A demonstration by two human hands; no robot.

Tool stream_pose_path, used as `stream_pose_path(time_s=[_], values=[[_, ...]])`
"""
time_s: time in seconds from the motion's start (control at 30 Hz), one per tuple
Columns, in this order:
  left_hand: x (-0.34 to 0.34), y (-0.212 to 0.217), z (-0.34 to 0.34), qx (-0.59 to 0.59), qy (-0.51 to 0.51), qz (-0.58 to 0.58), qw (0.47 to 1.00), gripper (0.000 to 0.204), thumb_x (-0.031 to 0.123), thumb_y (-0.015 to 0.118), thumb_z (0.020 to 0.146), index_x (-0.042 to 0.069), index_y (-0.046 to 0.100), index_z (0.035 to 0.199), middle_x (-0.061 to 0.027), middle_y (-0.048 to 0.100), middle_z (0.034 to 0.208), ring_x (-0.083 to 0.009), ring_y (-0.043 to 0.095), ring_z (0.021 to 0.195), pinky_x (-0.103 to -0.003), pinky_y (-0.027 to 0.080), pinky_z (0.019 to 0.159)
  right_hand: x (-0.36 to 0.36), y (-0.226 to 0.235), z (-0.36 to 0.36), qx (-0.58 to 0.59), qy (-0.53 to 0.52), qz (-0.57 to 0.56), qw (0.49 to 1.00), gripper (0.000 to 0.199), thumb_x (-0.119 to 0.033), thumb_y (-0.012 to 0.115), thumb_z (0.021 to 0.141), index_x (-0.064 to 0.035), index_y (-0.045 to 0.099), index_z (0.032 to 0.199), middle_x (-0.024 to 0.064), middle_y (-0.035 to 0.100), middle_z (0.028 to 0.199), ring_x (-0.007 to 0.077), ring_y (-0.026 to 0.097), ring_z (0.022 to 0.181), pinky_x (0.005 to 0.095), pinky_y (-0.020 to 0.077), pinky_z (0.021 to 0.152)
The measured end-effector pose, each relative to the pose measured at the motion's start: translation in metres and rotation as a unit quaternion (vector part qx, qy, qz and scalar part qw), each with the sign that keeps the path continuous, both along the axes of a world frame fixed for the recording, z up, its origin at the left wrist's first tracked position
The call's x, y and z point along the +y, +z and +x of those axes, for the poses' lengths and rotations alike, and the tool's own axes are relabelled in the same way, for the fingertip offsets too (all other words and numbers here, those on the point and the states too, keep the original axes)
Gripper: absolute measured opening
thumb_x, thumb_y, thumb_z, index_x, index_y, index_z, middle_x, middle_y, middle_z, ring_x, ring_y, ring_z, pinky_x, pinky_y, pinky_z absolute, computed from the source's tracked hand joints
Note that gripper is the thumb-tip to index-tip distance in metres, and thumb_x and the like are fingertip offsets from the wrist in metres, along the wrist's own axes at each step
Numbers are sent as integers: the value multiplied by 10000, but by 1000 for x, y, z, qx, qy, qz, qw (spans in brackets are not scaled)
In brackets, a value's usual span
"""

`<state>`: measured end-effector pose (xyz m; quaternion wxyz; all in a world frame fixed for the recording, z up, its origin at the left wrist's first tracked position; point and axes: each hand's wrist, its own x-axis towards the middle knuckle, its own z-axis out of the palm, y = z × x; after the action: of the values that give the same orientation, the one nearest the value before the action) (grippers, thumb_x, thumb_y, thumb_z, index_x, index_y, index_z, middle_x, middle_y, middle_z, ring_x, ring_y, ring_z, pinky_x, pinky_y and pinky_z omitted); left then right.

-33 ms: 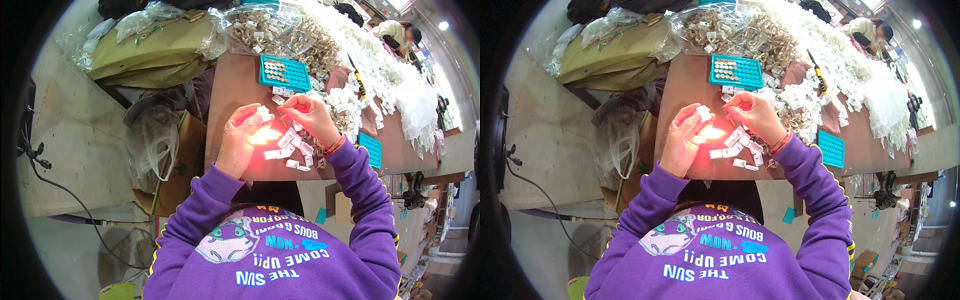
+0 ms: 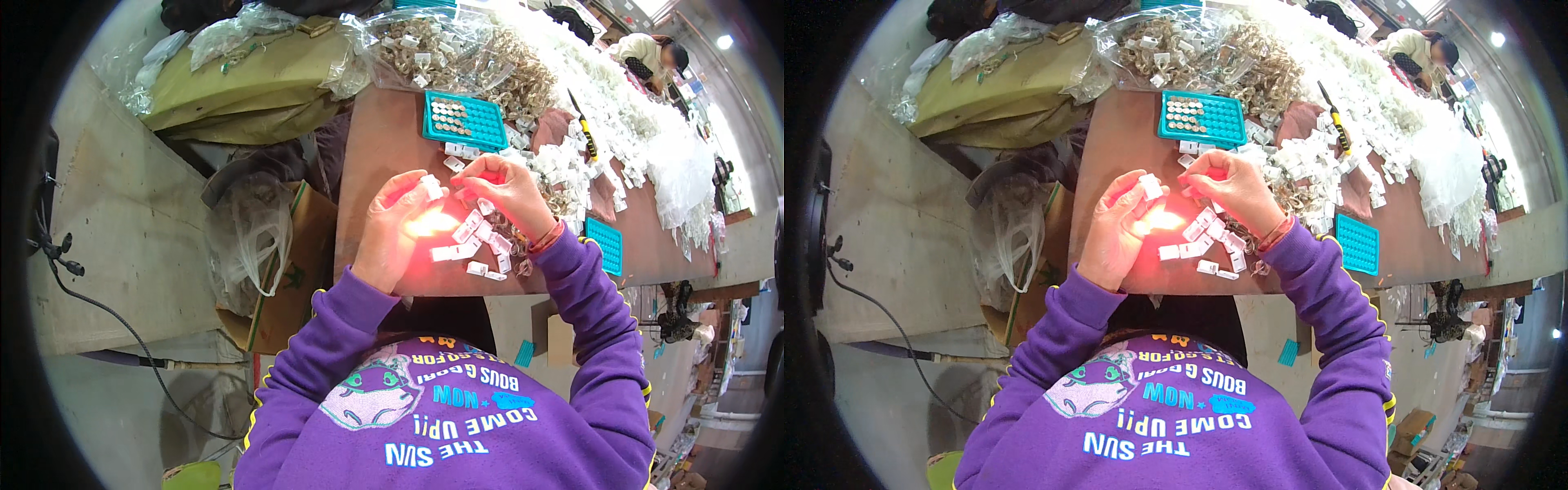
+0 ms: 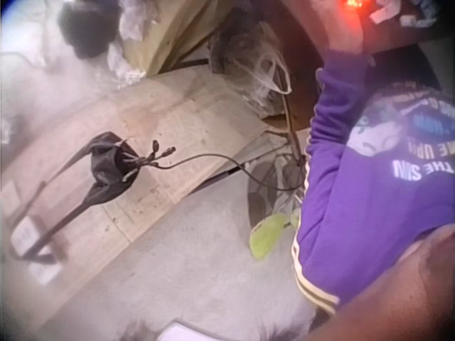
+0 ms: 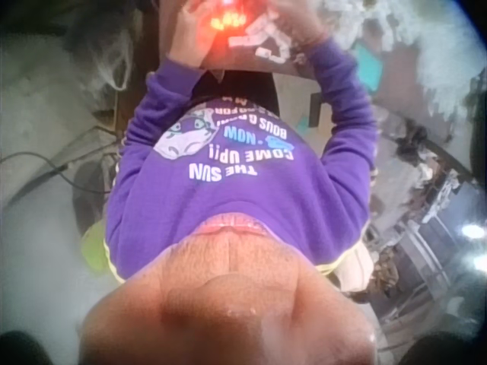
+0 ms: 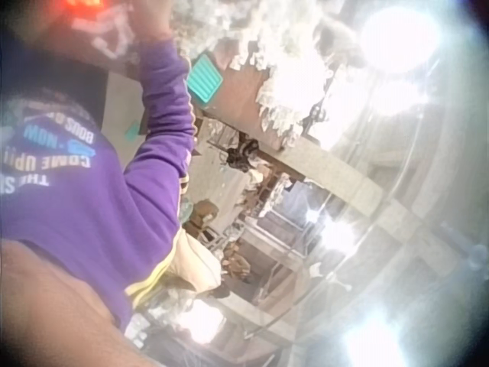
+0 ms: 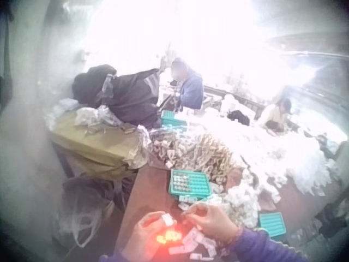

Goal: The person repeatedly picks small white plastic components and metallic parts from a table, aligns them by hand, and places them into a blue tray. The person handles the items one at a time and continues the same assembly cycle throughout the clip.

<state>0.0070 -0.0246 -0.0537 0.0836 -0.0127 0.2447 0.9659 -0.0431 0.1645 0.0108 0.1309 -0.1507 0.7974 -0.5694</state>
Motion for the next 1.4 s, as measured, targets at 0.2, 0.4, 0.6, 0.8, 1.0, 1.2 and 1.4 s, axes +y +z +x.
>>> stream_pose_path(time_s=[0.2, 0.4, 0.6, 0.8, 1.0, 1.2, 1.4], values=[[2, -5, -2, -26, -24, 6, 999, 211, 56, 564, 939, -3, 582, 1141, -145, 636, 1117, -281, 595, 1131, -399, 476, 1002, 0, -4, -4, -104, 26, -126, 986, 112, -96, 627, 915, 15, 612, 921, 95, 679, 981, 127, 649, 863, 251, 534, 789], [2, -7, -5, 24, -40, -35, 998, 208, 67, 564, 944, 8, 584, 1143, -131, 651, 1087, -258, 639, 1052, -395, 532, 924, 0, -3, -5, -66, 46, -59, 995, 74, -54, 680, 858, 12, 651, 872, 60, 675, 880, 104, 629, 786, 237, 509, 721], [1, 0, -2, 11, -57, -46, 997, 227, 136, 570, 962, 13, 589, 1152, -101, 656, 1072, -208, 659, 986, -355, 567, 833, -3, 6, 1, -28, 17, -49, 998, 70, 12, 686, 828, 31, 651, 886, 48, 669, 836, 103, 631, 761, 234, 510, 702], [0, 5, -1, 8, -70, -81, 994, 270, 168, 566, 973, 3, 589, 1186, -77, 664, 1040, -157, 657, 894, -293, 550, 785, -13, 14, 14, 189, 32, 30, 981, 130, 37, 678, 807, 17, 632, 926, 57, 674, 849, 119, 647, 754, 249, 524, 686], [2, 11, 1, 4, -73, -89, 993, 259, 158, 575, 968, -3, 598, 1170, -78, 666, 1025, -148, 652, 878, -283, 543, 792, -17, 23, 19, 373, 71, 182, 907, 179, -31, 672, 783, -44, 607, 949, 86, 646, 842, 225, 654, 745, 310, 527, 651], [4, 10, 3, 18, -54, -138, 989, 269, 139, 619, 936, -24, 611, 1149, -74, 667, 983, -123, 648, 833, -246, 525, 739, -22, 17, 22, 419, 84, 241, 871, 197, -120, 679, 751, -94, 573, 915, 73, 585, 808, 263, 631, 709, 348, 521, 612], [4, 9, 3, 6, -47, -134, 990, 267, 140, 621, 937, -25, 605, 1146, -74, 667, 979, -128, 653, 831, -249, 530, 748, -22, 15, 29, 316, -1, 141, 938, 152, -1, 689, 765, -20, 648, 910, 99, 673, 829, 213, 667, 744, 303, 529, 670]])
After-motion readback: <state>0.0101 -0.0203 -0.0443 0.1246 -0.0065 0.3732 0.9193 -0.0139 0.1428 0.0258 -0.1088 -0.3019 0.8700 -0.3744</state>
